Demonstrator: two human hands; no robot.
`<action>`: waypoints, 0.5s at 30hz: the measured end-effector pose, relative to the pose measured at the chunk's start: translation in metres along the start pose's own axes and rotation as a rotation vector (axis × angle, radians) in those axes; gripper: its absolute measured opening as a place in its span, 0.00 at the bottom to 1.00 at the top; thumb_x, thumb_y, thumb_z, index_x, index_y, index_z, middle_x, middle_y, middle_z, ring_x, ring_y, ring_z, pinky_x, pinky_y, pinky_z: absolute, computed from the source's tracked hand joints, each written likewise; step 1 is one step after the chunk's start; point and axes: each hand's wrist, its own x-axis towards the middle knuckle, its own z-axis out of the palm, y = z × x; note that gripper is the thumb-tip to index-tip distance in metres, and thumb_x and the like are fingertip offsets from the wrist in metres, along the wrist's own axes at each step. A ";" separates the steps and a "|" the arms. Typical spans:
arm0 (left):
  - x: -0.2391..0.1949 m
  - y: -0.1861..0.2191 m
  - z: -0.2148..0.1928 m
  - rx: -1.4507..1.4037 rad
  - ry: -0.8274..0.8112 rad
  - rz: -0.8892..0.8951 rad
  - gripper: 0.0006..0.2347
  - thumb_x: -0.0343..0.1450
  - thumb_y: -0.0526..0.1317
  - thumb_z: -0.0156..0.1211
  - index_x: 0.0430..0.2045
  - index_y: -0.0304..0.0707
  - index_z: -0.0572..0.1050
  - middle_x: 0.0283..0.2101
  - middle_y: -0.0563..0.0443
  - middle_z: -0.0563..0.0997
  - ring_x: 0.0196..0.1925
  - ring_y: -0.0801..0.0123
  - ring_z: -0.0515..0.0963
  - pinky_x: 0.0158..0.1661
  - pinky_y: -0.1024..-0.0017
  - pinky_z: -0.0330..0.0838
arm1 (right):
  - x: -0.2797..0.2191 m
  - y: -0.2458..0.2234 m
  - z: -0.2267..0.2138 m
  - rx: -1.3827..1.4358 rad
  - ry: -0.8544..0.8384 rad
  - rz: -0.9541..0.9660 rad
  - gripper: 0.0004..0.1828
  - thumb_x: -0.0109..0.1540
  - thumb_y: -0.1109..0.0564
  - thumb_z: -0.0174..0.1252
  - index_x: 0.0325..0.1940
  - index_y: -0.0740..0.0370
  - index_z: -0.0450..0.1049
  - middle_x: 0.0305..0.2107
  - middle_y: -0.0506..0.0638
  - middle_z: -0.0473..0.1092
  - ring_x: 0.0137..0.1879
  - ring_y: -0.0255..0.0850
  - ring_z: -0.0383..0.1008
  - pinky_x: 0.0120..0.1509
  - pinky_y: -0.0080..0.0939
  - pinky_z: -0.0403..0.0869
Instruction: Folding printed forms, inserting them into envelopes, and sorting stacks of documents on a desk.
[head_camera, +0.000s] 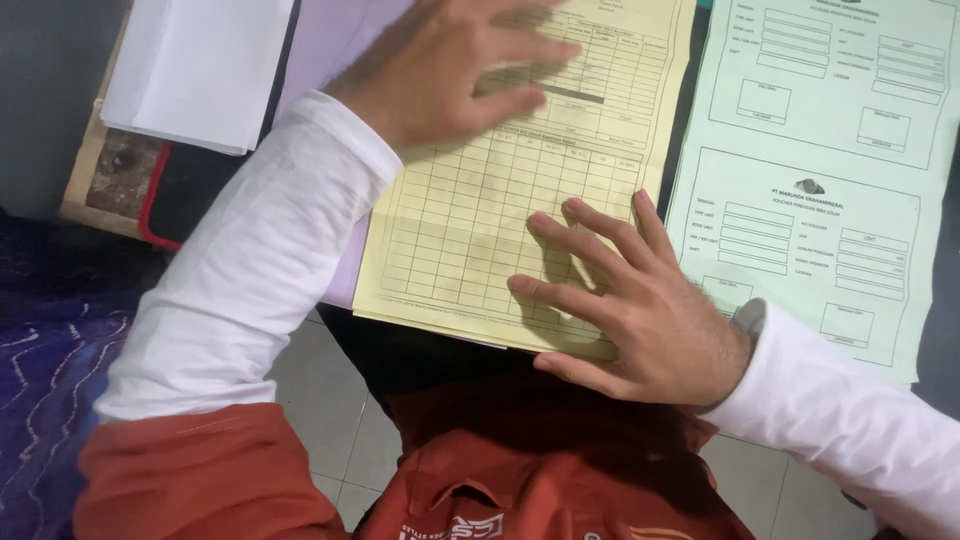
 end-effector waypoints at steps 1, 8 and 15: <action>0.001 0.002 0.002 0.012 -0.092 0.042 0.18 0.78 0.44 0.62 0.63 0.39 0.74 0.63 0.36 0.74 0.62 0.47 0.72 0.58 0.52 0.64 | 0.001 0.000 -0.001 0.000 0.001 -0.005 0.34 0.62 0.29 0.56 0.67 0.45 0.70 0.71 0.59 0.59 0.75 0.63 0.59 0.74 0.84 0.51; 0.008 0.012 -0.004 0.140 -0.323 -0.111 0.28 0.75 0.58 0.55 0.71 0.53 0.62 0.75 0.49 0.58 0.74 0.55 0.56 0.64 0.50 0.53 | -0.004 0.002 -0.001 -0.011 -0.020 -0.026 0.32 0.63 0.28 0.53 0.65 0.43 0.72 0.71 0.59 0.59 0.75 0.63 0.59 0.75 0.82 0.50; 0.029 0.015 0.008 0.408 -0.360 -0.149 0.34 0.74 0.68 0.47 0.72 0.54 0.60 0.70 0.50 0.66 0.65 0.48 0.65 0.51 0.45 0.63 | -0.009 0.001 -0.006 -0.018 -0.041 -0.051 0.35 0.62 0.27 0.55 0.66 0.44 0.73 0.69 0.59 0.62 0.74 0.61 0.61 0.72 0.78 0.58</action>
